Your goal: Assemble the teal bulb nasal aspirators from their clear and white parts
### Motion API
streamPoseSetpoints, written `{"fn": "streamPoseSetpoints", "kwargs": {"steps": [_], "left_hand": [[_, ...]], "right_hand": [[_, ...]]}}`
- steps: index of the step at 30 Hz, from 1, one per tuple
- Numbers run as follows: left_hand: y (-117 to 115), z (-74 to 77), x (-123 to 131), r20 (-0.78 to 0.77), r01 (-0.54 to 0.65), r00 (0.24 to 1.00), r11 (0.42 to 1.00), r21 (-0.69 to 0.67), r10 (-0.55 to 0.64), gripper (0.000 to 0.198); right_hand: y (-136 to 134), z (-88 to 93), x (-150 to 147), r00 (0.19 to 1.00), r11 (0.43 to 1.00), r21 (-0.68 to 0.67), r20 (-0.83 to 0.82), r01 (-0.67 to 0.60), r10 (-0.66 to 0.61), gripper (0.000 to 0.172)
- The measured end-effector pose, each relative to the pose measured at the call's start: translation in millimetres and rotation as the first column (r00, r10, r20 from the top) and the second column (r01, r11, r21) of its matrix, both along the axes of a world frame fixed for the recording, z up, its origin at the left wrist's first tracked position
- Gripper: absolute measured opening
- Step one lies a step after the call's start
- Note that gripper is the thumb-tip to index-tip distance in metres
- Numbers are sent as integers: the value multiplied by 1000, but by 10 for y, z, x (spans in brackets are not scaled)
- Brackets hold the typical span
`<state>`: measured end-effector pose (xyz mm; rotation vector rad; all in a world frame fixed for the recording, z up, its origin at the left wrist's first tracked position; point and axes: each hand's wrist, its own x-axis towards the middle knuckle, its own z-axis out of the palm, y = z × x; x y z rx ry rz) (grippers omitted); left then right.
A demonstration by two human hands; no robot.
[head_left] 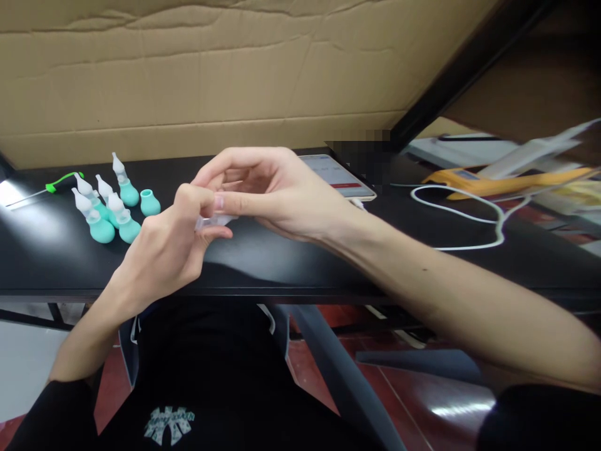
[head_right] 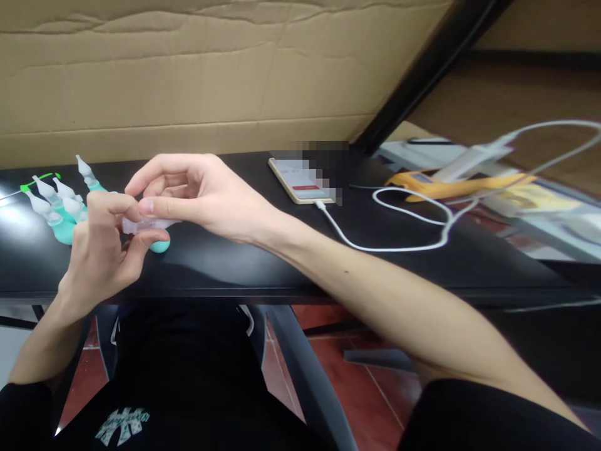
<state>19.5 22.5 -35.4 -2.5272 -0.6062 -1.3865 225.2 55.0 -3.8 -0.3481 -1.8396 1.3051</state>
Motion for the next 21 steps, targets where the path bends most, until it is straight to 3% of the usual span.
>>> {"fn": "streamPoseSetpoints", "kwargs": {"steps": [9,14,21], "left_hand": [[-97,60,-3,77,-2,997,999,-32,5,24],[-82,95,17,52,60,997,997,38,-62,23],[-110,84,19,23,38,999,999,-21,-37,15]], "right_hand": [[20,-61,1,997,1000,-1,-72,-27,27,41],[14,-49,-4,997,999,-4,-62,-43,42,36],[24,-58,-2,993,995,-32,-66,-95,93,31]]}}
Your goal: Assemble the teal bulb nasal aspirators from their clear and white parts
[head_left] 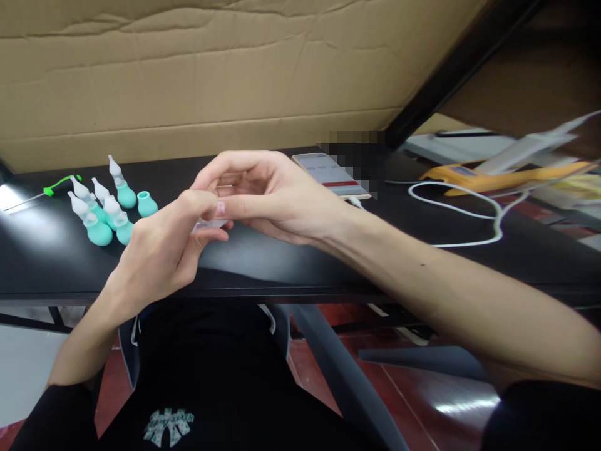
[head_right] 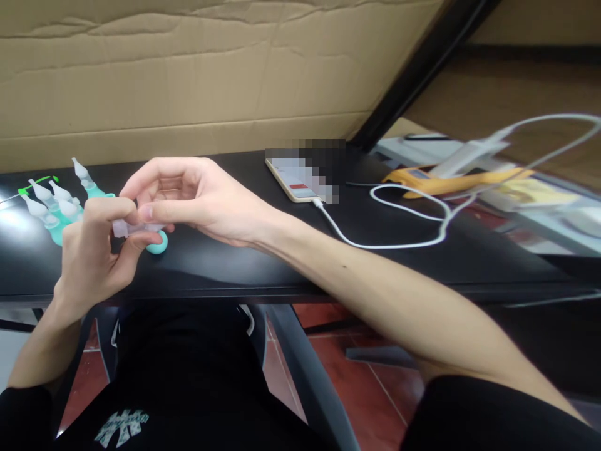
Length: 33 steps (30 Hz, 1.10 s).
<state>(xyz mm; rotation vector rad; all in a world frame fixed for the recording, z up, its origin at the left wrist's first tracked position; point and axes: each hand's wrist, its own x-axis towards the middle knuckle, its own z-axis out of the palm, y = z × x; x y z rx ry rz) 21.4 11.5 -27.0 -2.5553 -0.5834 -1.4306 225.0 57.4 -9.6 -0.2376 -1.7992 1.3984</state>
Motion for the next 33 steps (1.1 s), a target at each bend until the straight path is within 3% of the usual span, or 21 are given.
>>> {"fn": "streamPoseSetpoints", "kwargs": {"steps": [6,15,23,29,33], "left_hand": [[-16,-21,-22,50,-45,998,998,-34,46,27],[54,-54,-67,98,-91,991,996,-15,92,29],[24,-47,-70,126,-118,985,993,-11,119,24],[19,-41,-49,152,-30,987,997,-75,42,31],[51,-57,-50,149,-39,988,996,-82,51,38]], "right_hand": [[-18,-1,-7,999,999,14,10,47,-48,36],[-91,73,36,984,977,125,22,171,-175,30],[-46,58,42,991,971,204,6,127,-131,26],[-28,42,34,999,979,197,-2,44,-45,31],[-74,43,22,996,981,172,2,92,-94,30]]}}
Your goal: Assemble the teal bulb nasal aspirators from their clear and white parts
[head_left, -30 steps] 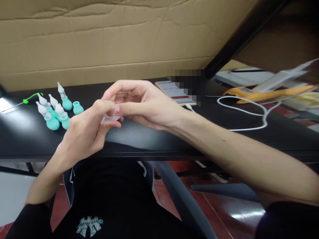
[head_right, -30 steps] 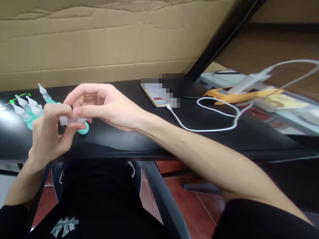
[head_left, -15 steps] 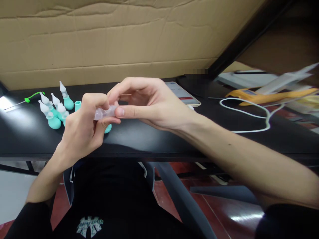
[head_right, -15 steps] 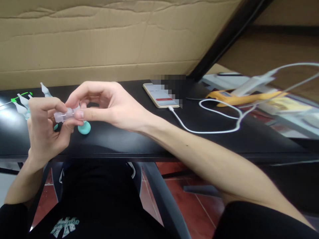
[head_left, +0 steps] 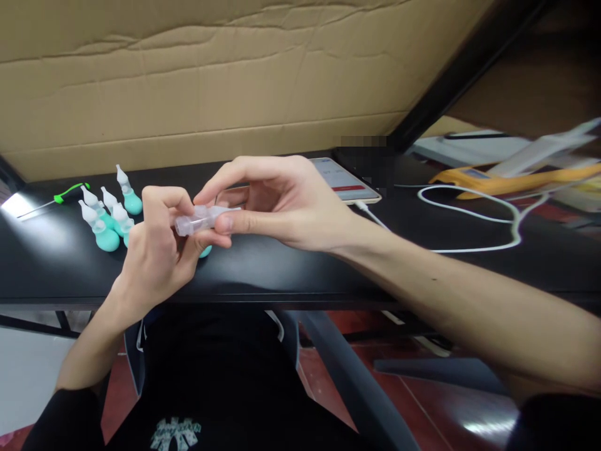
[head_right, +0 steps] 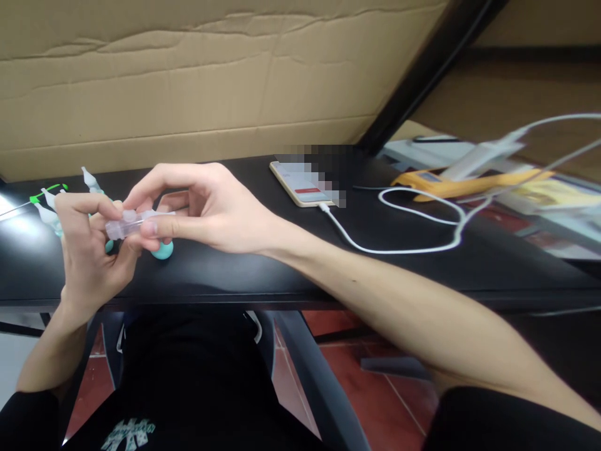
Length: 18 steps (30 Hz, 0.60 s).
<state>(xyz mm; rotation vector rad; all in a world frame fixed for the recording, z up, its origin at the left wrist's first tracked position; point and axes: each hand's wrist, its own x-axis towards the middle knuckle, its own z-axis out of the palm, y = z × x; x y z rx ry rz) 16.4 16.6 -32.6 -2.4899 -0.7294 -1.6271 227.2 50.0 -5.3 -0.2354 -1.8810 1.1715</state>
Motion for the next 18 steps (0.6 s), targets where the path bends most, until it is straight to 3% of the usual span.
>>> {"fn": "streamPoseSetpoints", "kwargs": {"steps": [5,7,10,12,16,18], "left_hand": [[24,64,-80,7,-58,998,992,110,58,38],[2,115,-138,-18,-164,985,973,164,169,32],[-43,177,-232,-113,-403,898,898,177,426,14],[-49,200,-292,-202,-504,826,849,155,527,7],[8,223,-387,-337,-593,724,792,142,602,14],[31,237,-411,-348,-609,711,782,130,611,17]], "right_hand": [[42,2,9,982,984,-137,-140,109,-129,29],[131,0,38,953,960,-212,-204,182,-225,31],[305,-33,89,895,897,-328,-231,298,-382,29],[410,-84,105,865,859,-389,-237,333,-443,25],[528,-204,73,854,839,-451,-260,305,-450,18],[541,-245,41,855,831,-467,-253,302,-453,15]]}}
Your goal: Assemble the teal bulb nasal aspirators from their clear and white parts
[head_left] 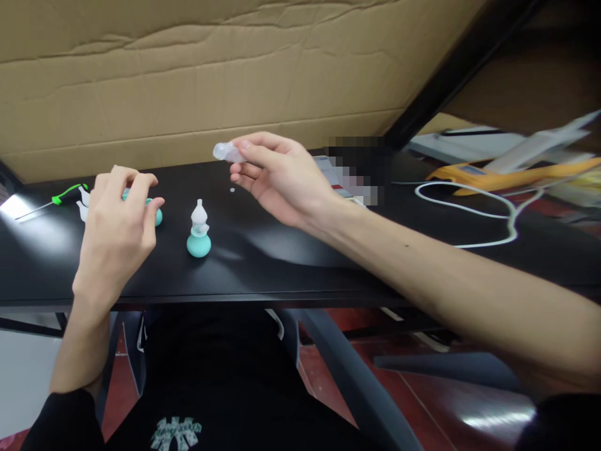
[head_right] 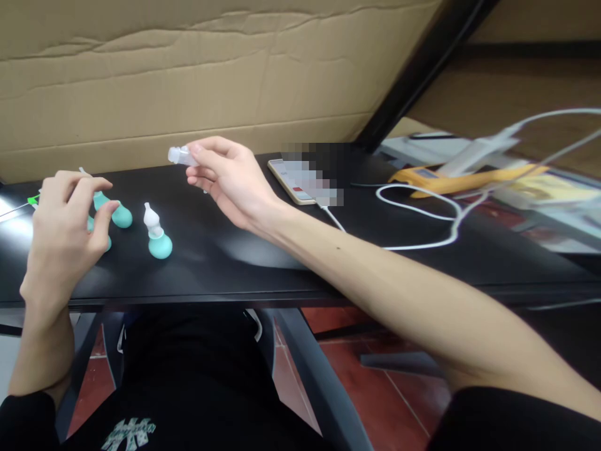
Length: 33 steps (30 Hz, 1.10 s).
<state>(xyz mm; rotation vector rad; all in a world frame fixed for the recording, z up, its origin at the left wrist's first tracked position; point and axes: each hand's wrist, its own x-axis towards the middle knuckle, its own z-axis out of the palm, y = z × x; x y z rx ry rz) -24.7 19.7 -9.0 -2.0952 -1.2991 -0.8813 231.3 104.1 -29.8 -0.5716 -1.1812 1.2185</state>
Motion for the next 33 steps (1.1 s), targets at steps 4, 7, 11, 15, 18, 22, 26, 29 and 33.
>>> {"fn": "streamPoseSetpoints", "kwargs": {"steps": [4,7,11,15,18,22,26,29,33], "left_hand": [[-24,32,8,65,39,997,999,23,-41,20],[-71,54,27,81,66,994,996,64,-71,21],[-104,86,7,109,14,994,994,112,-26,17],[-53,83,-43,59,4,998,1000,25,-6,18],[18,53,-65,7,-13,1000,998,-55,13,20],[64,48,-59,-84,-112,991,985,-134,102,28],[52,65,-43,-125,-196,977,958,-211,172,33],[51,47,-49,-189,-233,963,945,-229,191,35],[69,16,-66,-278,-202,952,947,-248,130,31]], "right_hand": [[-21,-28,-51,1000,999,-33,16,0,1,11],[-41,-29,-69,1000,999,-35,19,-16,17,12],[-58,-34,-77,999,999,-29,24,-32,33,12],[-73,-39,-79,998,999,-29,48,-30,32,15],[-85,-41,-81,998,999,-30,56,-38,39,18],[-86,-48,-86,997,1000,1,75,-31,31,22],[-79,-76,-96,993,998,37,106,-58,54,28],[-80,-112,-115,986,996,50,153,-77,69,32],[-86,-142,-140,984,994,49,149,-101,93,34]]}}
